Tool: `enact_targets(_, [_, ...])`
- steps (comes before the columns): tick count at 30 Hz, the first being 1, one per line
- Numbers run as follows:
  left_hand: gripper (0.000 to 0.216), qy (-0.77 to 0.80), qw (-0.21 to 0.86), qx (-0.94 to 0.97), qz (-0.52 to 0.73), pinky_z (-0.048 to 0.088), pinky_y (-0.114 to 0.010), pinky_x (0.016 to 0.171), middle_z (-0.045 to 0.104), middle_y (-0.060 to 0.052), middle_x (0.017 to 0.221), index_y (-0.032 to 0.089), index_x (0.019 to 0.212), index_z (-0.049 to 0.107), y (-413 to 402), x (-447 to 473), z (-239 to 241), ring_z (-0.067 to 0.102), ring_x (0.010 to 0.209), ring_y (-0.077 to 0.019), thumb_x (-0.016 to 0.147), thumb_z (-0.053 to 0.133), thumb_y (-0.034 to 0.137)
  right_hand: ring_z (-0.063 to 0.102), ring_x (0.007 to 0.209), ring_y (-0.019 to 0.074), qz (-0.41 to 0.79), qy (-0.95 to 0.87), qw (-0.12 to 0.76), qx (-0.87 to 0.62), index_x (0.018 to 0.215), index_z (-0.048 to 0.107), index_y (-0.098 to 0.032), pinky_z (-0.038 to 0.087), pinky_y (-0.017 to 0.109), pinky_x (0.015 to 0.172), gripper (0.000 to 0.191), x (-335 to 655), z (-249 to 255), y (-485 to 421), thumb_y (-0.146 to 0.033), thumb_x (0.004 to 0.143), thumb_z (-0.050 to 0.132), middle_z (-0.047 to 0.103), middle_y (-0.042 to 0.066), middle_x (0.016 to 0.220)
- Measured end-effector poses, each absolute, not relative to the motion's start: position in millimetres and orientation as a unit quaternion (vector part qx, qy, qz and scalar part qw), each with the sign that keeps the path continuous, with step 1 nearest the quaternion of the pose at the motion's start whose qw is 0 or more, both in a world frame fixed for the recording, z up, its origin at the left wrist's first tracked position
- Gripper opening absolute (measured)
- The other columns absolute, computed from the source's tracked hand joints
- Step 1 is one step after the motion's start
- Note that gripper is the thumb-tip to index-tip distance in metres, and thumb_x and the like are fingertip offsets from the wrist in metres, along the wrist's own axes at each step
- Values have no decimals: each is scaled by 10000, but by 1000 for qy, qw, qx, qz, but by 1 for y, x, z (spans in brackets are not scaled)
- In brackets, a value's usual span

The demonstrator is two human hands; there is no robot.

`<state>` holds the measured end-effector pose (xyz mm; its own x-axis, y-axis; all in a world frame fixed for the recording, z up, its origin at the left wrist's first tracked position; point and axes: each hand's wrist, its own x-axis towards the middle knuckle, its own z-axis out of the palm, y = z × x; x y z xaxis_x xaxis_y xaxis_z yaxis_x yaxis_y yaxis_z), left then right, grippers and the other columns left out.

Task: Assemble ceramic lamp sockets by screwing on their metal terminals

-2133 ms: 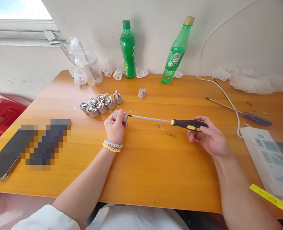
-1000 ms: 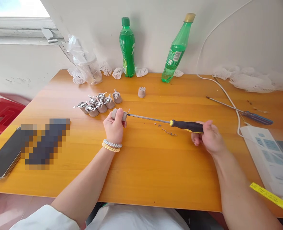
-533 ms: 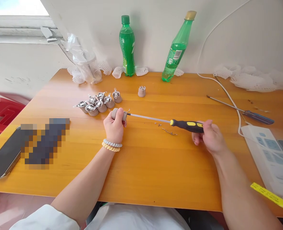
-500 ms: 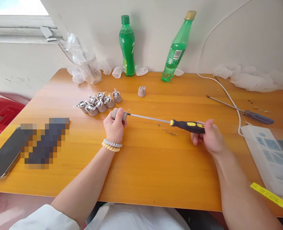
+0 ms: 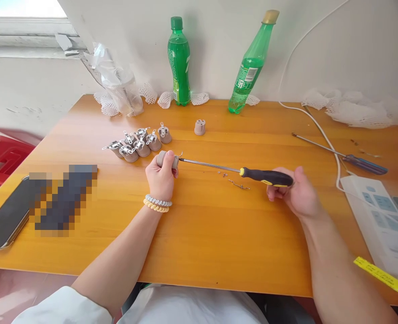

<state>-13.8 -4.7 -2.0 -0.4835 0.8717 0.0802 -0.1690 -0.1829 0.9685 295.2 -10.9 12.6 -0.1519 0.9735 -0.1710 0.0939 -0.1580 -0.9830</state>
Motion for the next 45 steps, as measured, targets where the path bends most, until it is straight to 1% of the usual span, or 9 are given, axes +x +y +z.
enact_targets(6, [455,520,387,334,684,330,-204,369,327,54,522,191,552,315,-4,-14,-3,370,427,-56,770,664,385,505,421,162,565,-481,425,-519,1005,463,-278,367,278,459,235,292,16,-14,-449,856,526,563,-37,480])
enact_targets(13, [462,519,383,338,686,336,-203,376,325,55,519,190,550,316,-4,-14,-3,362,428,-53,764,669,397,494,418,162,508,-535,386,-554,778,566,-184,320,297,431,563,295,10,-11,-638,886,251,545,45,460])
enact_targets(16, [461,510,389,341,688,333,-206,374,315,54,521,191,547,311,-5,-14,-2,358,430,-56,773,663,387,567,515,191,589,-490,420,-487,1062,498,-234,343,290,469,343,293,17,-12,-489,854,402,638,32,600])
enact_targets(20, [468,506,393,341,688,332,-205,377,316,51,529,190,542,300,-4,-14,-2,363,440,-58,777,660,375,505,424,165,561,-492,431,-507,1017,464,-265,352,283,458,220,290,17,-14,-433,878,490,568,-33,480])
enact_targets(27, [467,514,392,338,684,322,-205,368,327,51,514,187,537,315,-4,-14,-2,359,427,-57,768,663,395,499,419,163,524,-521,396,-545,756,560,-189,333,296,432,558,294,12,-11,-648,876,267,540,43,463])
enact_targets(31, [464,519,395,335,679,314,-206,364,335,49,505,184,530,330,-4,-14,-2,364,419,-57,764,664,406,592,550,208,603,-473,430,-477,1051,478,-265,375,301,478,307,293,18,-12,-468,822,446,644,24,647])
enact_targets(34, [472,515,394,328,686,321,-206,367,328,51,509,185,526,323,-4,-14,-3,361,419,-54,756,673,402,528,437,179,566,-492,416,-515,1014,477,-284,380,297,464,225,293,14,-12,-453,865,484,566,-37,513])
enact_targets(40, [466,518,394,322,688,321,-204,366,339,52,499,183,522,337,-4,-14,-2,369,418,-56,744,684,401,454,379,165,491,-549,369,-567,742,565,-214,305,303,401,599,298,6,-10,-711,848,247,478,12,414])
enact_targets(45, [426,523,399,320,682,343,-213,375,373,44,487,179,522,390,-4,-14,-2,394,422,-67,752,675,398,579,545,206,606,-487,420,-468,1056,466,-279,364,294,472,320,294,19,-12,-492,819,449,649,21,645])
